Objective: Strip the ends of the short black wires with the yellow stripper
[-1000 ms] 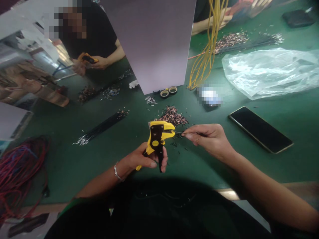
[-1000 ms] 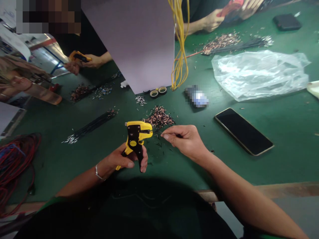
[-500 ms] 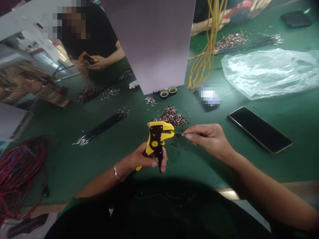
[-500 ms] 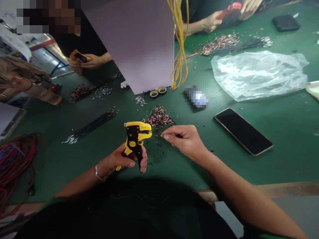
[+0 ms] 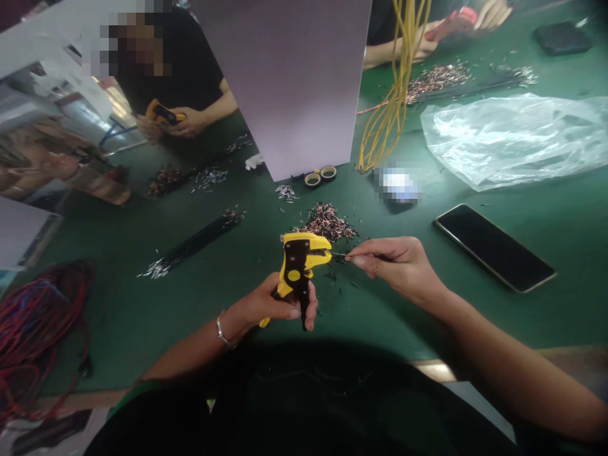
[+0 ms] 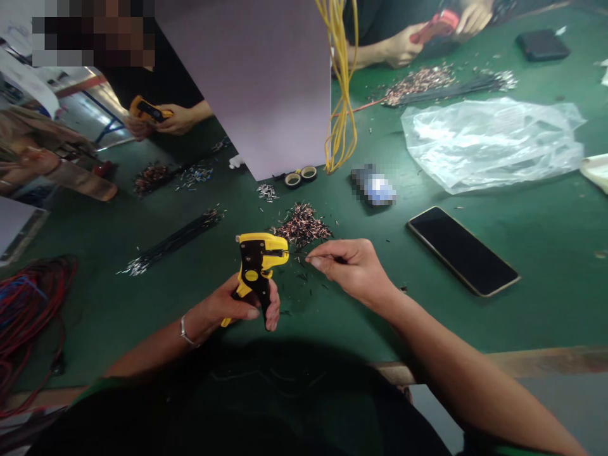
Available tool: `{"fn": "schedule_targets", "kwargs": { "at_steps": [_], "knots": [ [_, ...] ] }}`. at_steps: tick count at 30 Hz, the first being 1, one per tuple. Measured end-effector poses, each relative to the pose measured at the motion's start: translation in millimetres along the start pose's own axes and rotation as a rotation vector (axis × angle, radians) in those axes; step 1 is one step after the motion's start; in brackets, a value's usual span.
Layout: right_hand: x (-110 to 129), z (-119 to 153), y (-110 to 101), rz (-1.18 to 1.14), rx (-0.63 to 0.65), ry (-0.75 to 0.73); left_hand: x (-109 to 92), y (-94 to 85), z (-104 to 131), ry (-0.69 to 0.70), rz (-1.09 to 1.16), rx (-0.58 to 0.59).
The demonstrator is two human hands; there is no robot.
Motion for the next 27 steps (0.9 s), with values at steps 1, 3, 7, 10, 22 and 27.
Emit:
{"fn": "schedule_targets", "kwargs": {
  "at_steps": [1,3,7,10,22,27],
  "knots": [
    [-0.1,0.0,0.1,-0.001,0.001,0.002,0.2,-0.3,0.1,0.001,-0.001,-0.001],
    [-0.4,-0.2,0.0,-0.001,-0.004,0.005,0.8,-1.2,0.6,-0.002,-0.004,-0.008],
    [0.2,-0.4,-0.4,-0.002,-0.014,-0.002,1.1,-1.7,1.9,-0.011,-0.026,-0.026],
    [1.5,-0.2,-0.2,0.002,-0.008,-0.007,0.1,-0.5,1.8,-0.008,-0.043,-0.046],
    [0.0,-0.4,-1.7,0.015,-0.017,-0.006,0.6,-1.8,5.6,-0.003,-0.194,-0.162],
    [-1.8,-0.8,-1.4,0.038,-0.007,-0.002,3.8,-1.7,7.8,0.025,-0.232,-0.230]
  ]
}}
Point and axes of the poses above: each hand's wrist, its own z-axis away from the middle knuckle, its own y-axis out of the palm, x = y × z, the point moved 3 cm from there along -z, towards the middle knuckle, and after that the axes turned 11 degrees about y, right-handed, at the moved point
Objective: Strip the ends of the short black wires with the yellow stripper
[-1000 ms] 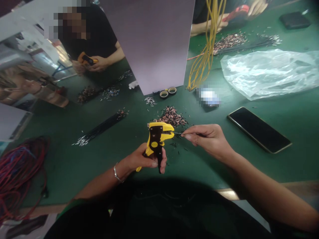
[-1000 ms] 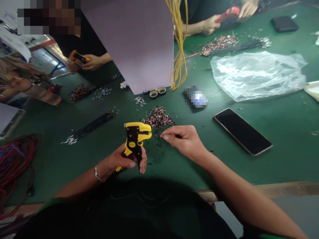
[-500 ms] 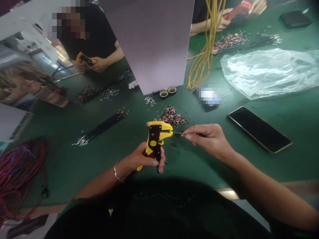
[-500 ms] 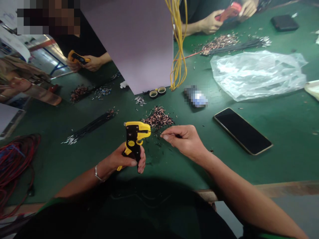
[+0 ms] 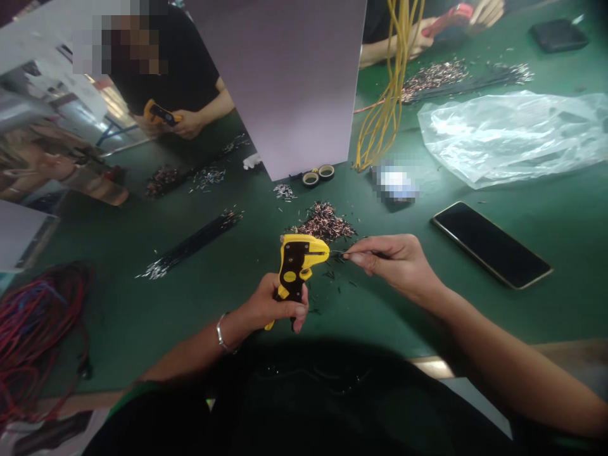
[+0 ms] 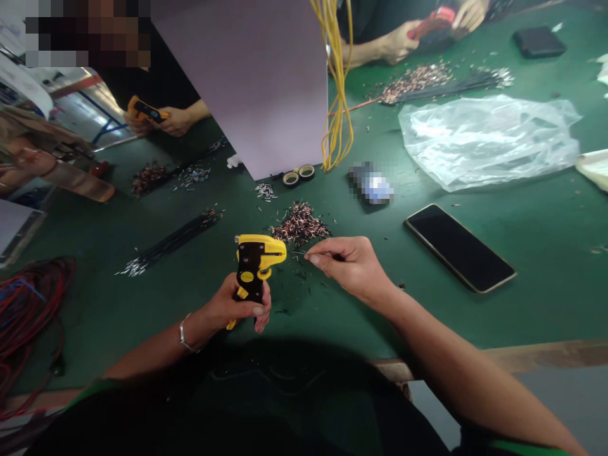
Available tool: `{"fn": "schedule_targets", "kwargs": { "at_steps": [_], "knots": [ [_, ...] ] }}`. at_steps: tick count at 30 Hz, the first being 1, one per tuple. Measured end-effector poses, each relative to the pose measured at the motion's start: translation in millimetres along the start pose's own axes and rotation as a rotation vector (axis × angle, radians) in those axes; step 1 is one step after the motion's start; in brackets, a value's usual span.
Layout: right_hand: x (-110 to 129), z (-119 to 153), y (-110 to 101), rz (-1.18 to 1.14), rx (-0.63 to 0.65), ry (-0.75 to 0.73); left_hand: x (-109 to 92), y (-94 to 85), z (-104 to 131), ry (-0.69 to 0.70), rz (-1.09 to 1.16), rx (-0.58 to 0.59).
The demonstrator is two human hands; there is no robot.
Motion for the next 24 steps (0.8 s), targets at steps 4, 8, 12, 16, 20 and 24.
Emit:
{"fn": "schedule_targets", "kwargs": {
  "at_steps": [4,8,12,16,20,24],
  "knots": [
    [-1,-2,1,0.014,0.008,0.015,1,-3.5,-3,0.018,0.012,-0.063],
    [0,-3,1,0.015,0.019,0.019,-2,-4.5,-5,0.004,-0.001,-0.046],
    [0,-3,0,0.004,-0.001,0.013,-6,-5.0,-8,0.032,0.036,-0.057],
    [-1,-3,0,0.007,0.000,0.007,-11,-7.6,-12,0.115,0.049,-0.110],
    [-2,-3,1,0.057,0.015,-0.032,-13,-11.4,-14,0.146,0.047,-0.149],
    [-3,-1,8,0.177,0.104,-0.110,-17,-15.4,-15,0.183,0.000,-0.203]
  ]
}}
Point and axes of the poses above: each hand's wrist, its own z-axis away from the middle knuckle, its own y-axis out of the palm, x = y × z, the point moved 3 cm from there along -z, towards the middle knuckle, and after that the axes turned 11 degrees about y, right-handed, at the moved point
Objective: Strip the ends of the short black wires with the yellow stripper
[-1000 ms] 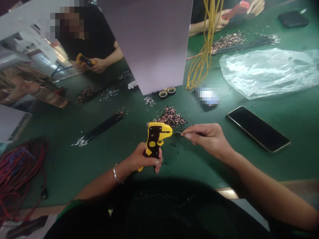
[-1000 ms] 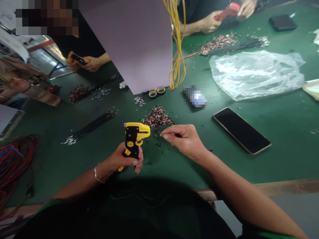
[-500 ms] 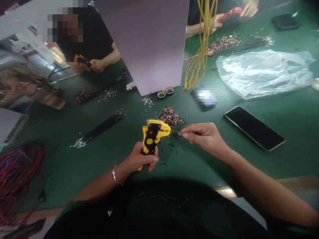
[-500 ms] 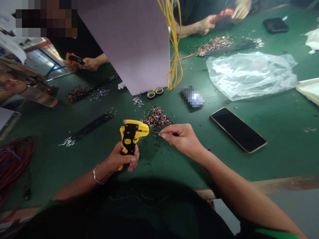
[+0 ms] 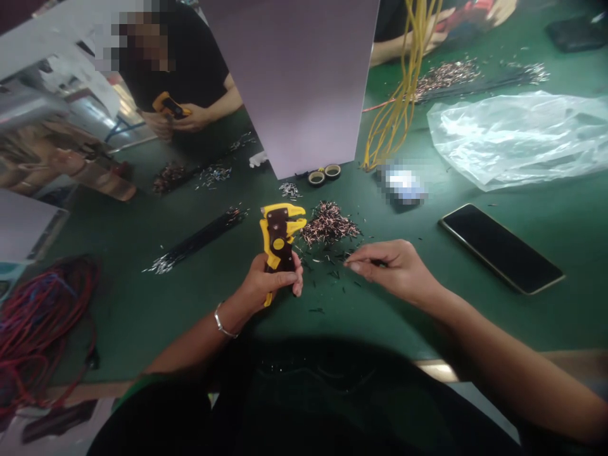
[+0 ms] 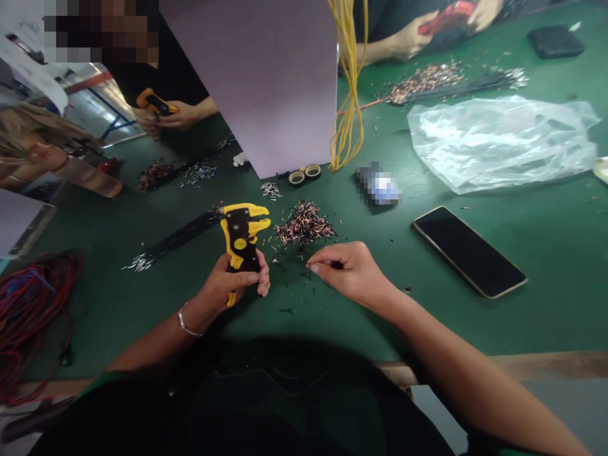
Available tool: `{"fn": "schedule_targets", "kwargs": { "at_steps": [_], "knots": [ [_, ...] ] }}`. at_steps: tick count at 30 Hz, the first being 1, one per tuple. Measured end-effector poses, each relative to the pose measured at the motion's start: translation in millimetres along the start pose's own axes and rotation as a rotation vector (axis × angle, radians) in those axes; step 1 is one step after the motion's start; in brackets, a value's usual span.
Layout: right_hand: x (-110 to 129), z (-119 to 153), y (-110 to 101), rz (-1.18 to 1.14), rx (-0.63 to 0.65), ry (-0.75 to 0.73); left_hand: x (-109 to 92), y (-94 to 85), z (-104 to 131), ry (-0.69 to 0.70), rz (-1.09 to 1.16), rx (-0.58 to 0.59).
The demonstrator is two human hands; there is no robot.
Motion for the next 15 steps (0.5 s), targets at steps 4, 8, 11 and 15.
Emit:
{"fn": "schedule_targets", "kwargs": {
  "at_steps": [4,8,11,15],
  "knots": [
    [1,2,11,0.120,0.103,-0.103,-1,1.4,-1,-0.004,-0.070,0.001],
    [0,3,19,0.165,0.168,-0.150,2,4.8,3,-0.004,-0.096,0.029],
    [-1,4,22,0.191,0.189,-0.177,6,4.0,5,-0.012,-0.104,0.011],
    [-2,4,14,0.187,0.118,-0.162,4,1.4,4,0.000,-0.107,-0.005]
  ]
}}
Point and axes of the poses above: each hand's wrist, its own z-axis away from the middle knuckle, its own y-axis out of the palm, x = y × z, the point moved 3 cm from there along -z, towards the middle knuckle, and after that the axes turned 11 degrees about y, right-handed, at the moved point
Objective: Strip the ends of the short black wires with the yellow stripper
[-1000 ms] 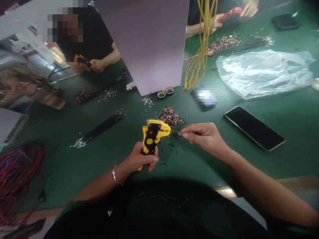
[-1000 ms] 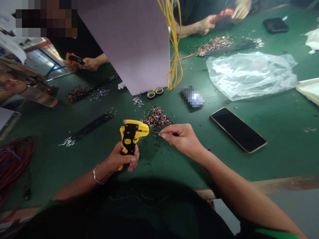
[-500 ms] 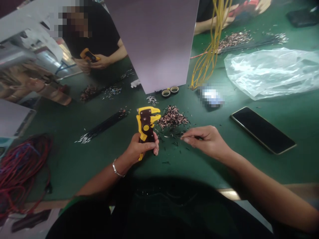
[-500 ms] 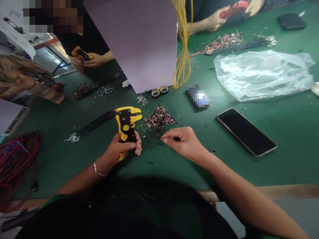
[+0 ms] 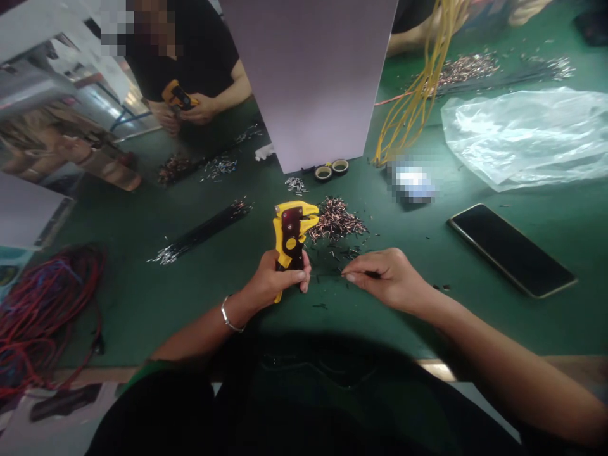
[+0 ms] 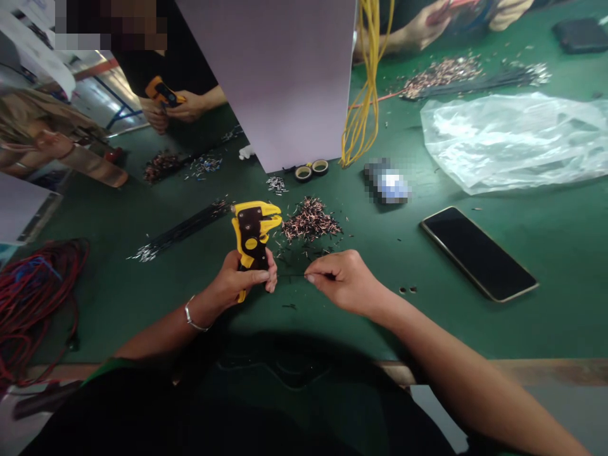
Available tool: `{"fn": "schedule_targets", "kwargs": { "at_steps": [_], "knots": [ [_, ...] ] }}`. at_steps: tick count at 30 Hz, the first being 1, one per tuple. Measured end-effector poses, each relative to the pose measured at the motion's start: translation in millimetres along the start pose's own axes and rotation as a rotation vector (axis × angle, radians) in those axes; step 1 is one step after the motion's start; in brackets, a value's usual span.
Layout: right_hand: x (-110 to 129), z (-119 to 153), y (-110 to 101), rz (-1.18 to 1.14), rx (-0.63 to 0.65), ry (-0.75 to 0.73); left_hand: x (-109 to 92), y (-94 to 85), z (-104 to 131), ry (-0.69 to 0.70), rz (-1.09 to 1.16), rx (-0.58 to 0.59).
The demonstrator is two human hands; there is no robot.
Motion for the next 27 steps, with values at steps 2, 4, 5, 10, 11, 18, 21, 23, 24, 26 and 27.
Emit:
{"fn": "schedule_targets", "kwargs": {
  "at_steps": [2,4,5,10,11,18,21,23,24,26,27],
  "knots": [
    [-1,-1,-7,-0.035,-0.075,0.055,-2,-1.2,-2,0.010,0.016,-0.011],
    [-1,-1,-13,-0.076,-0.154,0.117,-4,-1.5,-4,0.001,0.014,0.001],
    [0,-1,-15,-0.095,-0.186,0.146,-4,-1.2,-5,-0.002,0.005,0.019],
    [6,0,-12,-0.191,-0.240,0.262,-2,1.8,-4,0.034,-0.045,0.131],
    [7,1,-11,-0.205,-0.243,0.271,-1,2.6,-4,0.032,-0.039,0.145],
    [14,2,-7,-0.191,-0.212,0.321,-3,8.5,-1,0.052,0.002,0.208],
    [17,3,-4,-0.165,-0.210,0.318,-3,10.1,1,0.066,-0.054,0.258],
    [20,4,-3,-0.136,-0.227,0.287,-3,11.2,1,0.078,-0.103,0.286],
    [22,4,-2,-0.121,-0.237,0.269,-3,11.8,2,0.081,-0.122,0.295],
    [24,5,0,-0.101,-0.247,0.238,-3,13.6,2,0.083,-0.138,0.309],
    [25,5,1,-0.101,-0.246,0.227,-4,14.7,2,0.080,-0.139,0.315]
  ]
}}
Point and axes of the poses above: each hand's wrist, its own z-axis away from the middle knuckle, its own y-axis out of the palm, x = y × z, the point moved 3 cm from there along -z, towards the middle knuckle, and after that the axes turned 11 degrees about y, right-handed, at the moved point
